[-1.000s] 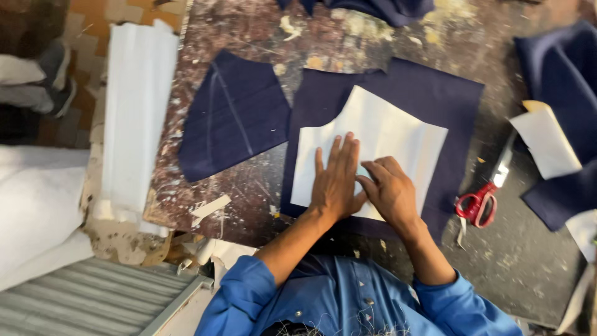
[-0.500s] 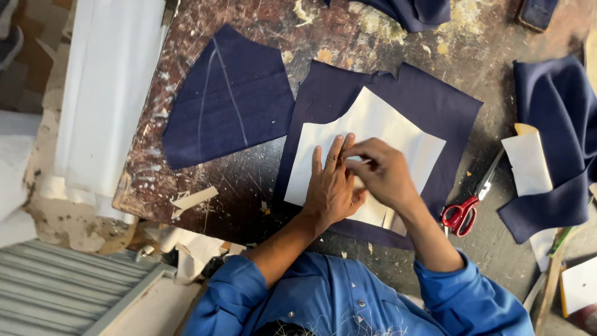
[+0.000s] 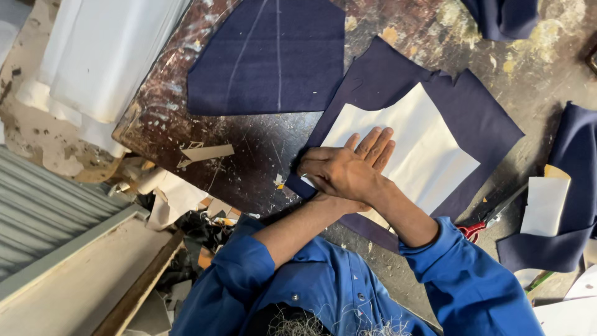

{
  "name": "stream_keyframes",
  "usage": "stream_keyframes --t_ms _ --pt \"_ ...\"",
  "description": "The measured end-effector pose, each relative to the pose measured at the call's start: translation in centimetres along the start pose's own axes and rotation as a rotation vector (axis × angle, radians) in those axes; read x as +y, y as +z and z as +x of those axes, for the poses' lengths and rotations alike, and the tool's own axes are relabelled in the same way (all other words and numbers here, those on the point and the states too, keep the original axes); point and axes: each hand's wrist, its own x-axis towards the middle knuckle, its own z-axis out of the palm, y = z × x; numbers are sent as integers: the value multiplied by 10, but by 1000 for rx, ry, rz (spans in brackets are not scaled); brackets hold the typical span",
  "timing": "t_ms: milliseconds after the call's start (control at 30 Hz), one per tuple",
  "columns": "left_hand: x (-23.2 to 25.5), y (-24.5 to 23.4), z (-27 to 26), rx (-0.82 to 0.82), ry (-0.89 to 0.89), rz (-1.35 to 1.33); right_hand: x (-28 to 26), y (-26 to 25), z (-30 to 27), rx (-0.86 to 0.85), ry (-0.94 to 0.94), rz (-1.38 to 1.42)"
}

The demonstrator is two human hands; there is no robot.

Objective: The person cuts a white paper pattern with scissors, then places the pattern on a dark blue fabric and traces its outline with chalk. The person then cuts the fabric along the traced lines using scissors.

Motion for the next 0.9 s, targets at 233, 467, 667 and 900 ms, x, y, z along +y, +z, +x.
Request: stream_keyframes --t_ms 233,467,667,900 --pt "-1 5 0 95 -31 -51 -35 2 14 1254 -214 2299" --pt "-5 -23 1 -175 -32 -209 25 59 26 -134 716 2748" --pt "-3 -37 0 -466 -57 -368 -35 57 112 2311 -607 2966" --pt "-3 -20 4 515 -15 27 -37 45 101 2299 -440 2812"
